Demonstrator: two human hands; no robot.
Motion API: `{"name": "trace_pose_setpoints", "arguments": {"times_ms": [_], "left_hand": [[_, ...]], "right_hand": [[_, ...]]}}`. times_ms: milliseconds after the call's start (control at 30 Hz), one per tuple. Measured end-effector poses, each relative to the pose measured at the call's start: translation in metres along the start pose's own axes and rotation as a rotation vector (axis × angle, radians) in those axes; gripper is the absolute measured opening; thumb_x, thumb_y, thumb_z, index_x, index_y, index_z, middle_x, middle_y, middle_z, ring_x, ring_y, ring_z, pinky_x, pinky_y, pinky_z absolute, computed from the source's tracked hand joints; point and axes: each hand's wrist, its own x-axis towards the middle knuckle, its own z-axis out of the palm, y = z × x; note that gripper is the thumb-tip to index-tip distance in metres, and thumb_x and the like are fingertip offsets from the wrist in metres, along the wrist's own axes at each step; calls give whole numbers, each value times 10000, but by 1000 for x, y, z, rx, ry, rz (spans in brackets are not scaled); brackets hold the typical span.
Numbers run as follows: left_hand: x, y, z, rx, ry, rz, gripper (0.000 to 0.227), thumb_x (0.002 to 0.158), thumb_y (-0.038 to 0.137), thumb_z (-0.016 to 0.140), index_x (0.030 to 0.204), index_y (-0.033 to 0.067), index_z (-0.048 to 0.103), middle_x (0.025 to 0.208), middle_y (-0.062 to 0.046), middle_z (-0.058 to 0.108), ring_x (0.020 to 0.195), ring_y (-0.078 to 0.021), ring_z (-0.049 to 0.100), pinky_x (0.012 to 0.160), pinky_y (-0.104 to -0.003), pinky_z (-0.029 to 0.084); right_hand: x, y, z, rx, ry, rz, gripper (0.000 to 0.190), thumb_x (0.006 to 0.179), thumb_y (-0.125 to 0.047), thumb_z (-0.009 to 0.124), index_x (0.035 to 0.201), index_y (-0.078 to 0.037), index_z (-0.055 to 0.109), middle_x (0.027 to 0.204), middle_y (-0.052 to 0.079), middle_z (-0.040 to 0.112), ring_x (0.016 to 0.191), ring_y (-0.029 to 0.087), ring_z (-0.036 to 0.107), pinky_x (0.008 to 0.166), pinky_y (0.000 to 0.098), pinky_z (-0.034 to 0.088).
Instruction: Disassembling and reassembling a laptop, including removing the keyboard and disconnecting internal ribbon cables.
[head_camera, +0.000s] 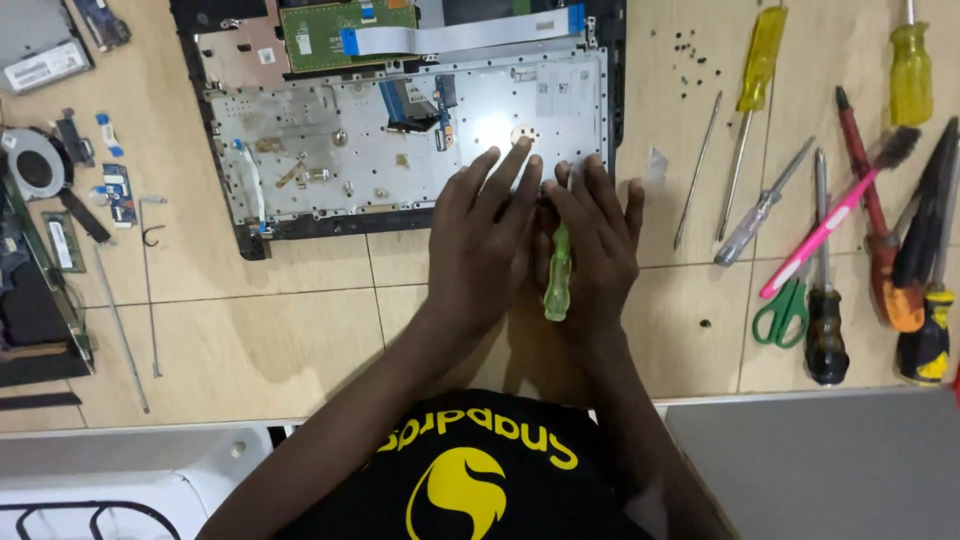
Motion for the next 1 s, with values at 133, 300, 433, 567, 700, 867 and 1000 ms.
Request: {"name": "trace_pose_setpoints", "arguments": {"times_ms": [133,300,433,567,700,867,1000], "left_hand": [[-2,4,5,81,-25,-20,448,981,180,691,1404,47,621,1454,-142,572,1298,-389,581,1058,-527,517],[1,13,-1,18,-35,-36,446,1019,135,641,1438,-4,574,1473,-204,539,1340,-473,551,1083,-569,488],[-1,19,-1,6,-64,-60,471,1023,102,659,1463,-18,542,1519,-233,496,1391,-507,521,1108,-581,476],[-6,18,0,-27,-99,-65,553,961,56,738,1473,-2,538,1524,-246,488,1392,-522,521,1114,-597,476],[-7,15,-2,-2,-130,-100,570,954,64,728,1486,22,526,1464,-228,534,1410,-478,520,1166,-564,429],[-13,13,-16,-119,-115,-122,494,956,68,767,1422,37,606,1365,-207,585,1372,-466,546,1166,-589,411],[-28,15,-30,-349,34,-276,342,922,65,775,1259,81,720,1204,-105,604,1064,-297,675,937,-443,582]], "right_hand": [[15,3,-3,69,-110,36,334,1078,-262,594,1238,-4,734,1295,195,734,1286,397,641,1220,531,271],[20,7,1,120,-81,80,257,1017,-60,672,1243,31,752,1216,193,762,1221,387,684,1214,527,305],[19,8,0,102,-64,111,289,971,21,764,1255,70,740,1203,178,771,1198,363,704,1215,510,324],[26,-1,-3,94,-49,170,311,960,42,767,1267,75,735,1212,192,761,1184,359,703,1206,528,348],[28,-1,1,159,-15,169,286,963,41,753,1239,110,718,1168,205,757,1122,388,720,1163,544,413],[30,0,-3,149,55,158,225,968,13,749,1190,51,751,1107,165,771,1080,390,728,1057,523,531],[25,8,-7,131,130,157,244,940,75,738,1177,35,779,1050,161,769,1050,374,717,960,458,601]]}}
